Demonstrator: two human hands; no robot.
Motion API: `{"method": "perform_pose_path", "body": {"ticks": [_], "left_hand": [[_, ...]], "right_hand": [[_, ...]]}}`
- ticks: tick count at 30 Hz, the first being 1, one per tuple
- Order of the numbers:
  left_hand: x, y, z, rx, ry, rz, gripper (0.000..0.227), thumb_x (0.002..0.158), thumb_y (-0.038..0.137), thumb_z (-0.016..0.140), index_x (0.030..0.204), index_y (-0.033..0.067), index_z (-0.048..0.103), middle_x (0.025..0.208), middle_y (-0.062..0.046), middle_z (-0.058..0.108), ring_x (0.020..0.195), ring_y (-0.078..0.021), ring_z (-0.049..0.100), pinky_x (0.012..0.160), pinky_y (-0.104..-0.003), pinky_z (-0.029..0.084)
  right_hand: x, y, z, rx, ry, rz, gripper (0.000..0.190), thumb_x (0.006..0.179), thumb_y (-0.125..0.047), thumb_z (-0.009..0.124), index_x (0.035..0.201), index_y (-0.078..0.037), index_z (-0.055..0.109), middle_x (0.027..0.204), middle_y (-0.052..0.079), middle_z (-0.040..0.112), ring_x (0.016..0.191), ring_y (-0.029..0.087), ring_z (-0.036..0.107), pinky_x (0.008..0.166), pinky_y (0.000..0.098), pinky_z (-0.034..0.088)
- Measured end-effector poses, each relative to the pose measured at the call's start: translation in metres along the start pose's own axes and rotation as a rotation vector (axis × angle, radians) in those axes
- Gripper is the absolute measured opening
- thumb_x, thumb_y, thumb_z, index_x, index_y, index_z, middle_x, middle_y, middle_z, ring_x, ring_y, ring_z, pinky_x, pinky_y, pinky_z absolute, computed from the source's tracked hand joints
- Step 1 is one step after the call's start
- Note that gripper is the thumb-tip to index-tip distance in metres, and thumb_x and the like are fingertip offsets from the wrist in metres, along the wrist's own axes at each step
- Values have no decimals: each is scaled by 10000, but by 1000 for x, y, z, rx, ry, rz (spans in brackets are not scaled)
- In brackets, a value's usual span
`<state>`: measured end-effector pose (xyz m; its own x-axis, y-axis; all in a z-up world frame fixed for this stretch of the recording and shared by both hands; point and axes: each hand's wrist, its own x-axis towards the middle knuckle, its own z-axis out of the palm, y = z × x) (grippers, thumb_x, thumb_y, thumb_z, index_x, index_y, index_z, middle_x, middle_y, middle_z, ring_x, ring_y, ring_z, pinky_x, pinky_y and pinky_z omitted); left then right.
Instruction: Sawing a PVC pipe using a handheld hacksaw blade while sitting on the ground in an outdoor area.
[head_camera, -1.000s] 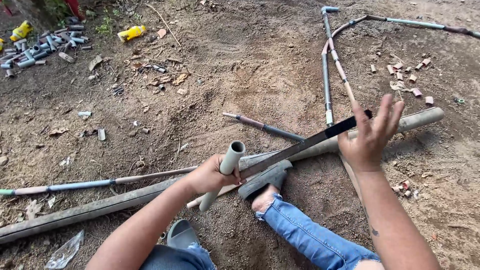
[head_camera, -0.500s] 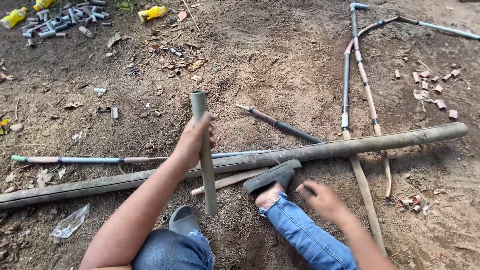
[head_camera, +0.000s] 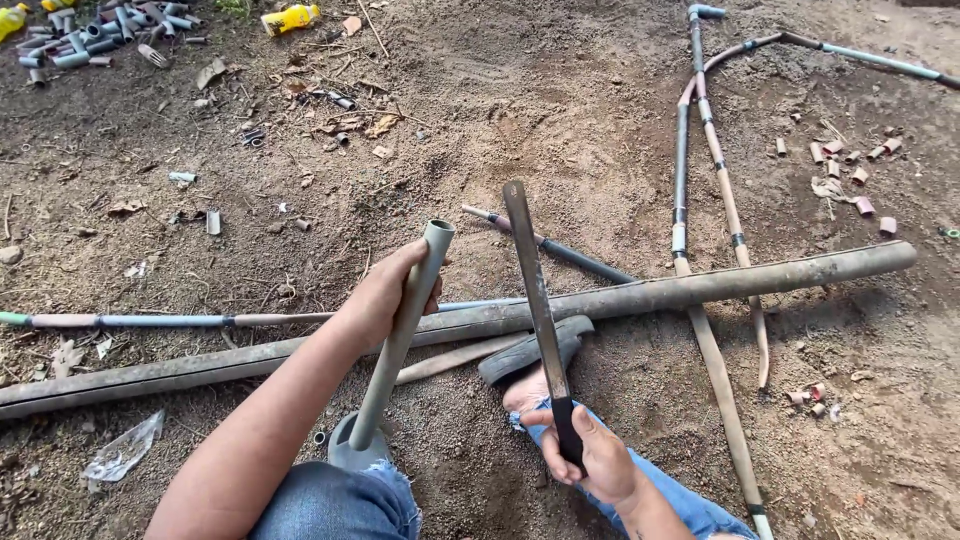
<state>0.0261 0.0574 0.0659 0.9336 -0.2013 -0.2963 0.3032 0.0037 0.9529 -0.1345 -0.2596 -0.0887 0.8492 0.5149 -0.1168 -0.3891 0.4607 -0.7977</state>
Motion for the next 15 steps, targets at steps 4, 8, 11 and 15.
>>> {"method": "perform_pose_path", "body": {"ticks": [4,8,11,15], "left_hand": [[-2,-1,-2,-10,-90,46,496,1085,402,370,1255,16,632,812,-103,629,656,-202,643,587,-349,538],[-8,-3,-8,96,-142,75,428,1084,396,331,1075,61,596,770,-103,656,641,-204,629,591,-359,528],[-8,-10,-14,189,-142,108,420,1073,358,351,1206,60,616,793,-104,678,657,-190,628,586,-332,504],[-17,-1,-15,508,-73,120,498,1043,518,456,1170,134,747,727,-27,637,662,-138,618,567,-297,461]], "right_hand": [[2,-13,16,-91,82,13,622,1068,-404,434,1435,53,643,613,62,665,438,86,461,420,234,314],[6,-11,20,-247,202,-35,462,1067,-215,507,1429,45,628,732,117,701,559,137,578,498,249,441],[6,-1,20,-467,271,-114,481,1051,-98,501,1522,-24,565,821,91,709,633,136,616,552,251,521],[3,13,24,-759,282,-281,603,1006,-9,534,1600,-93,487,915,44,712,682,101,591,583,212,512]]}}
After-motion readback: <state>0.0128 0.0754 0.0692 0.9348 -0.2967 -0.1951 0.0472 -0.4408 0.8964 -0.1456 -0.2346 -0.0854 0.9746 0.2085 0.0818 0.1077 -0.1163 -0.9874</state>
